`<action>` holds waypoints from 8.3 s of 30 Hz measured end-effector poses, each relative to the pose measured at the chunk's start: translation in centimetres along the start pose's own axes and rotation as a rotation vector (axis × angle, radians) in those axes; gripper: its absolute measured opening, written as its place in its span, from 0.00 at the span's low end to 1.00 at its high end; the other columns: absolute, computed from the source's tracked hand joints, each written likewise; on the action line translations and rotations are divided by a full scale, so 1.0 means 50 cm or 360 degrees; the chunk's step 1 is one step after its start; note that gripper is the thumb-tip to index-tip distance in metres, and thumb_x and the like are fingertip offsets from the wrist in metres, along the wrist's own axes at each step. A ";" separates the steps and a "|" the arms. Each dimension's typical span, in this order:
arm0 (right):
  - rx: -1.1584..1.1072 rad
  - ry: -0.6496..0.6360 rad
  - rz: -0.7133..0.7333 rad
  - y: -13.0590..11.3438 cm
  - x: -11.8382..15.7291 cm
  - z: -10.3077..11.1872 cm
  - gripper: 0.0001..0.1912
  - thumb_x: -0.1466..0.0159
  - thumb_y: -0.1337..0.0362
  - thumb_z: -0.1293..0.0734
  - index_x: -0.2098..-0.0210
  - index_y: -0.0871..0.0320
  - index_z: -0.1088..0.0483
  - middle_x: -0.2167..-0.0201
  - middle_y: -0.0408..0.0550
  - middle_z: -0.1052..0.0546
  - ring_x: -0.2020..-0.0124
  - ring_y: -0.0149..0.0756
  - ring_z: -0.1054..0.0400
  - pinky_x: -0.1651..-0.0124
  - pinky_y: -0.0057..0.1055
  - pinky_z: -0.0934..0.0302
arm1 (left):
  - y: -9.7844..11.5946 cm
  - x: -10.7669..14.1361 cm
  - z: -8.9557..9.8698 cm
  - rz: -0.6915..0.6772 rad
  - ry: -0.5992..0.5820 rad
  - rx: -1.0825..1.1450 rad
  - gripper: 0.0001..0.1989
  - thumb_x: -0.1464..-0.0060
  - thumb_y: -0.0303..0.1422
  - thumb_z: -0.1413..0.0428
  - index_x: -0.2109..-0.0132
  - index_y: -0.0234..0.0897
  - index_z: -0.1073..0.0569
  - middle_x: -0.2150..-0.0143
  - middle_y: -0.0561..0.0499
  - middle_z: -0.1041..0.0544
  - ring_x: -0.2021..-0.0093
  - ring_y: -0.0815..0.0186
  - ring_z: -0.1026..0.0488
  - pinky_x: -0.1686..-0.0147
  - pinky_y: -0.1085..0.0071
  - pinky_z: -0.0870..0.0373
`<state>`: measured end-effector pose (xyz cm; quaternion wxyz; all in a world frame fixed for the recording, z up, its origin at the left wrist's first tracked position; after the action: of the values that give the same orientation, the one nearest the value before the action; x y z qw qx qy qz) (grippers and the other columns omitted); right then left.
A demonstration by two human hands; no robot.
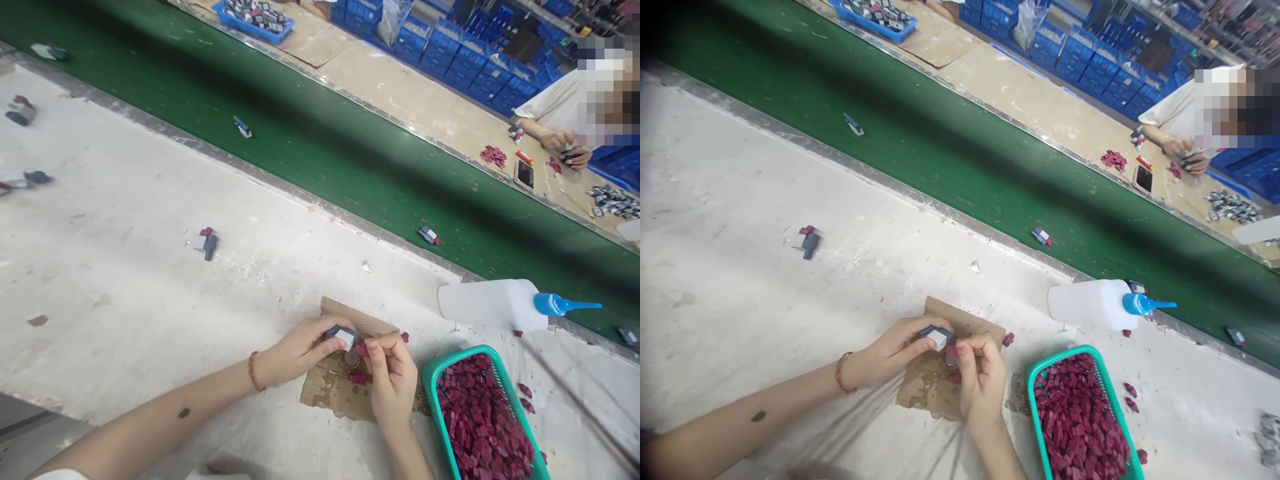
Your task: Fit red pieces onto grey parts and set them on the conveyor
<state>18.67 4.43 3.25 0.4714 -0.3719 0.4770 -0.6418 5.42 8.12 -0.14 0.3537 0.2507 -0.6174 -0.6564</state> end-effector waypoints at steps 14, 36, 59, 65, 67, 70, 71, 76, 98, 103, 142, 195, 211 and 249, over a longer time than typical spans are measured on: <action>0.0203 -0.0143 0.0278 -0.004 0.005 -0.026 0.11 0.33 0.63 0.37 0.72 0.55 0.31 0.78 0.42 0.24 0.79 0.32 0.30 0.75 0.26 0.36 | 0.004 -0.001 -0.007 -0.0056 -0.0026 -0.0039 0.17 0.36 0.42 0.54 0.54 0.38 0.26 0.59 0.47 0.20 0.61 0.62 0.25 0.60 0.69 0.31; 0.0197 0.0248 0.0131 0.021 0.007 0.080 0.11 0.32 0.57 0.39 0.62 0.55 0.28 0.77 0.41 0.27 0.76 0.34 0.32 0.72 0.27 0.37 | 0.068 -0.124 0.108 -0.0308 0.0433 -0.0535 0.13 0.39 0.34 0.46 0.48 0.36 0.28 0.49 0.43 0.21 0.49 0.58 0.25 0.49 0.61 0.28; 0.1935 0.0183 0.0158 0.070 0.059 0.261 0.12 0.35 0.69 0.42 0.64 0.56 0.27 0.64 0.53 0.26 0.61 0.48 0.32 0.58 0.41 0.36 | 0.020 -0.332 0.452 0.0037 0.0877 -0.1372 0.17 0.43 0.24 0.50 0.47 0.25 0.30 0.45 0.37 0.29 0.40 0.48 0.44 0.39 0.46 0.47; 0.1072 0.0331 -0.0086 0.068 0.056 0.304 0.12 0.35 0.58 0.39 0.66 0.55 0.26 0.63 0.53 0.23 0.62 0.47 0.29 0.58 0.42 0.35 | 0.035 -0.295 0.481 0.0099 0.1080 -0.1026 0.08 0.46 0.23 0.46 0.58 0.28 0.28 0.54 0.40 0.28 0.46 0.52 0.37 0.39 0.50 0.45; 0.0611 0.0399 -0.0210 0.070 0.059 0.317 0.13 0.37 0.53 0.36 0.65 0.55 0.26 0.66 0.52 0.21 0.66 0.43 0.29 0.62 0.39 0.33 | 0.037 -0.278 0.482 0.0120 0.1141 -0.0836 0.07 0.41 0.25 0.51 0.57 0.29 0.30 0.60 0.43 0.28 0.54 0.58 0.33 0.46 0.55 0.36; -0.0085 0.0483 -0.0366 0.073 0.066 0.312 0.18 0.42 0.48 0.30 0.63 0.56 0.25 0.70 0.49 0.20 0.72 0.38 0.29 0.69 0.34 0.32 | 0.026 -0.246 0.456 0.0193 0.1133 -0.0495 0.15 0.34 0.27 0.64 0.55 0.30 0.33 0.68 0.48 0.30 0.72 0.67 0.34 0.67 0.67 0.31; -0.0268 0.0492 -0.0396 0.072 0.068 0.303 0.18 0.43 0.48 0.28 0.62 0.55 0.25 0.70 0.48 0.20 0.73 0.37 0.28 0.70 0.33 0.31 | 0.019 -0.233 0.438 0.0224 0.1084 -0.0389 0.16 0.34 0.28 0.66 0.55 0.31 0.34 0.70 0.49 0.31 0.76 0.69 0.37 0.73 0.69 0.34; -0.0574 0.0362 -0.0504 0.062 0.060 0.222 0.19 0.46 0.51 0.25 0.60 0.56 0.22 0.71 0.49 0.19 0.74 0.35 0.26 0.70 0.31 0.28 | -0.009 -0.133 0.302 0.0359 0.0732 -0.0072 0.09 0.40 0.36 0.50 0.54 0.38 0.32 0.68 0.51 0.26 0.77 0.68 0.34 0.78 0.69 0.36; 0.0917 -0.0470 0.0560 0.001 0.032 -0.033 0.18 0.30 0.64 0.43 0.77 0.54 0.38 0.81 0.41 0.33 0.81 0.30 0.39 0.76 0.25 0.45 | -0.032 0.007 -0.001 0.0176 0.0360 0.0597 0.16 0.43 0.44 0.43 0.55 0.38 0.30 0.59 0.46 0.23 0.60 0.63 0.25 0.57 0.66 0.28; 0.0838 -0.0528 0.0408 0.011 0.032 -0.027 0.17 0.31 0.62 0.41 0.77 0.54 0.37 0.82 0.40 0.32 0.82 0.30 0.39 0.77 0.25 0.46 | -0.035 0.013 -0.001 0.0146 0.0364 0.0438 0.12 0.41 0.38 0.45 0.53 0.38 0.31 0.61 0.48 0.24 0.61 0.63 0.27 0.59 0.67 0.29; -0.0373 -0.0171 -0.0311 0.061 0.028 0.011 0.12 0.40 0.54 0.29 0.67 0.56 0.24 0.80 0.43 0.25 0.80 0.32 0.31 0.76 0.27 0.33 | 0.004 0.026 -0.032 -0.0173 0.0145 -0.0350 0.10 0.38 0.41 0.50 0.58 0.39 0.35 0.69 0.51 0.25 0.71 0.64 0.29 0.71 0.70 0.35; 0.1494 0.0298 0.0005 0.025 0.058 0.313 0.15 0.36 0.57 0.41 0.60 0.54 0.25 0.59 0.54 0.22 0.57 0.51 0.30 0.53 0.46 0.36 | 0.047 -0.038 0.043 -0.0220 0.0316 -0.0705 0.14 0.37 0.35 0.53 0.47 0.38 0.32 0.52 0.43 0.23 0.52 0.56 0.26 0.52 0.59 0.28; 0.1108 0.0465 -0.0160 0.064 0.058 0.372 0.19 0.39 0.53 0.39 0.60 0.56 0.21 0.59 0.55 0.20 0.62 0.47 0.25 0.58 0.44 0.31 | 0.012 -0.292 0.221 -0.0279 0.0575 -0.1158 0.31 0.38 0.35 0.55 0.32 0.26 0.48 0.32 0.33 0.40 0.28 0.47 0.54 0.33 0.48 0.57; 0.0440 -0.0274 -0.0016 0.016 0.059 0.057 0.13 0.33 0.56 0.37 0.60 0.54 0.22 0.63 0.51 0.19 0.62 0.41 0.24 0.61 0.31 0.29 | -0.046 -0.097 0.226 0.0264 0.0811 0.0445 0.14 0.43 0.42 0.47 0.65 0.35 0.29 0.69 0.47 0.22 0.77 0.68 0.31 0.77 0.71 0.36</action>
<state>20.70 0.75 3.34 0.5541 -0.3595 0.3401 -0.6694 -0.54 19.01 -1.68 0.5117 0.4022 -0.6117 -0.4497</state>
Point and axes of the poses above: each hand's wrist, its own x-axis away from the middle knuckle, its own z-axis out of the back of the hand, y = z × x, the point moved 9 cm from there along -x, towards the middle knuckle
